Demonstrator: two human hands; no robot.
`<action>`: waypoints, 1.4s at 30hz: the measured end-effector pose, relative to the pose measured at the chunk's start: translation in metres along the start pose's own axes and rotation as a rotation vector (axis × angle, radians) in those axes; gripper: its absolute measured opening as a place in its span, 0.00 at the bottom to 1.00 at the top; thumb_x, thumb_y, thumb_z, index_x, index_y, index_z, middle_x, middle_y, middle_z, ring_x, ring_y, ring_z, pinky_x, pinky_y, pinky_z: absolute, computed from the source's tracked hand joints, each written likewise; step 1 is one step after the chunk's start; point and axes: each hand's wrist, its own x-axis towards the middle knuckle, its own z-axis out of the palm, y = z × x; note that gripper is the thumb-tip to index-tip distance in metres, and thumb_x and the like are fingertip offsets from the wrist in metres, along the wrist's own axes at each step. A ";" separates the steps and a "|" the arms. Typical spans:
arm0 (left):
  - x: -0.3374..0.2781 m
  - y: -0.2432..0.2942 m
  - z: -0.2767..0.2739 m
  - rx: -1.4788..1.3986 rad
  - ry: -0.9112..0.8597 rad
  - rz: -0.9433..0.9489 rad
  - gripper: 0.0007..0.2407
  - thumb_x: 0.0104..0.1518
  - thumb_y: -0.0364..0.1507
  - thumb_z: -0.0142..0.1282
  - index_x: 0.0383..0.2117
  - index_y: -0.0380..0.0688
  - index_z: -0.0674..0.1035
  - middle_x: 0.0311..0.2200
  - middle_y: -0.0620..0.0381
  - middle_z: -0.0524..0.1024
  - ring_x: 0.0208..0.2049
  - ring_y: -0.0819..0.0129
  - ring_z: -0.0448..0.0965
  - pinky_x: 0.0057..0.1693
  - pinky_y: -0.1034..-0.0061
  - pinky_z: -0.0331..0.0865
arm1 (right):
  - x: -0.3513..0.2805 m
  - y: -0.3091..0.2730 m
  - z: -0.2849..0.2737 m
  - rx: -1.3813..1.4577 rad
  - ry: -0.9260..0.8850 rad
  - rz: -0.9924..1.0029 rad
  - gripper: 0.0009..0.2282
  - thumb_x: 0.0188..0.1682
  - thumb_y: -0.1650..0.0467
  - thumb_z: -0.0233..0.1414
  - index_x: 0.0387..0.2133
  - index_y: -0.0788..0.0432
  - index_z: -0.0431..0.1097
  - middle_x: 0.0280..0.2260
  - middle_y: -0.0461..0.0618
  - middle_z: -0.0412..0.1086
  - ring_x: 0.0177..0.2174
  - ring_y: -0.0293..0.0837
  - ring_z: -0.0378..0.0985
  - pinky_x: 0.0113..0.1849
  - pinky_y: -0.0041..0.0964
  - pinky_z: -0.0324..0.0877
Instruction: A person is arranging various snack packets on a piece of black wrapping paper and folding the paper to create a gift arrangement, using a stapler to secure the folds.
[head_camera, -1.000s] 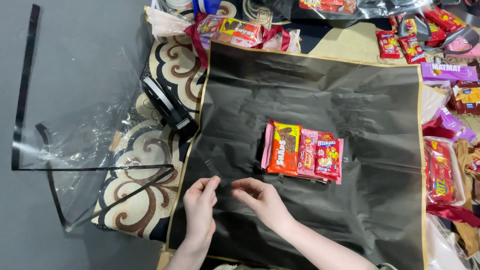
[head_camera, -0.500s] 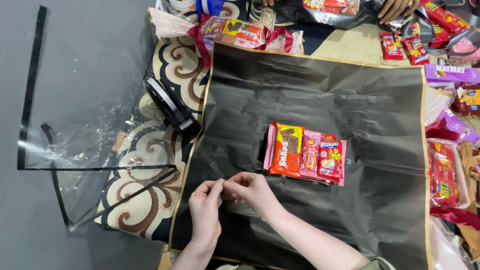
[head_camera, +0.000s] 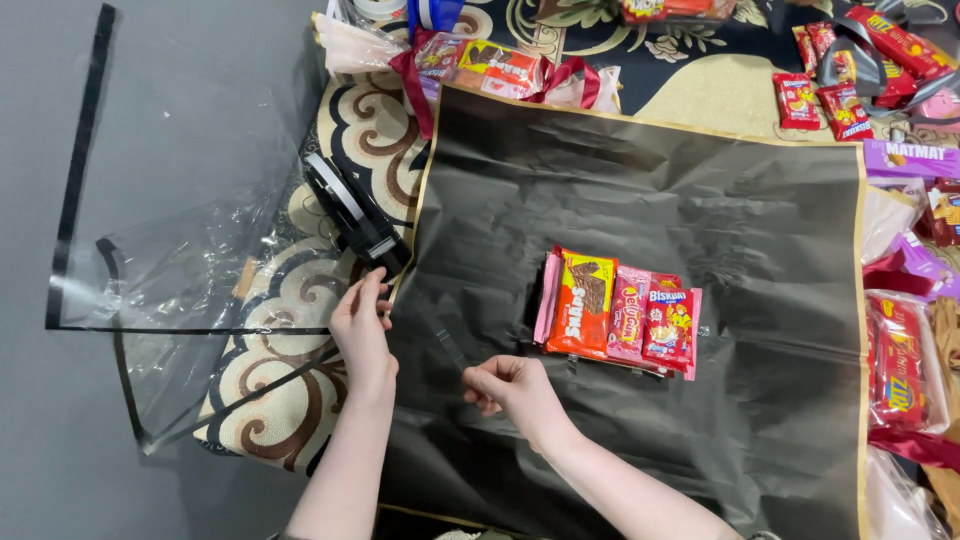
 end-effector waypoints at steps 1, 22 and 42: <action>0.000 0.004 0.005 -0.003 0.002 0.001 0.08 0.58 0.32 0.59 0.37 0.43 0.86 0.30 0.61 0.76 0.24 0.80 0.67 0.27 0.87 0.56 | 0.000 -0.003 -0.001 -0.003 -0.002 -0.001 0.08 0.50 0.71 0.60 0.25 0.65 0.76 0.22 0.54 0.77 0.18 0.36 0.70 0.26 0.28 0.69; 0.004 0.008 0.029 -0.108 0.115 -0.059 0.05 0.54 0.29 0.64 0.25 0.45 0.79 0.24 0.65 0.75 0.24 0.82 0.70 0.30 0.87 0.59 | -0.020 0.013 -0.009 -0.135 -0.003 0.056 0.08 0.48 0.71 0.59 0.21 0.63 0.76 0.20 0.52 0.78 0.20 0.35 0.74 0.26 0.26 0.73; 0.023 -0.034 0.028 0.092 -0.023 0.133 0.04 0.55 0.26 0.62 0.35 0.46 0.86 0.32 0.66 0.82 0.31 0.82 0.72 0.34 0.88 0.59 | -0.052 0.024 -0.035 -0.164 0.008 0.086 0.08 0.47 0.70 0.61 0.21 0.62 0.79 0.20 0.51 0.80 0.19 0.35 0.74 0.28 0.26 0.72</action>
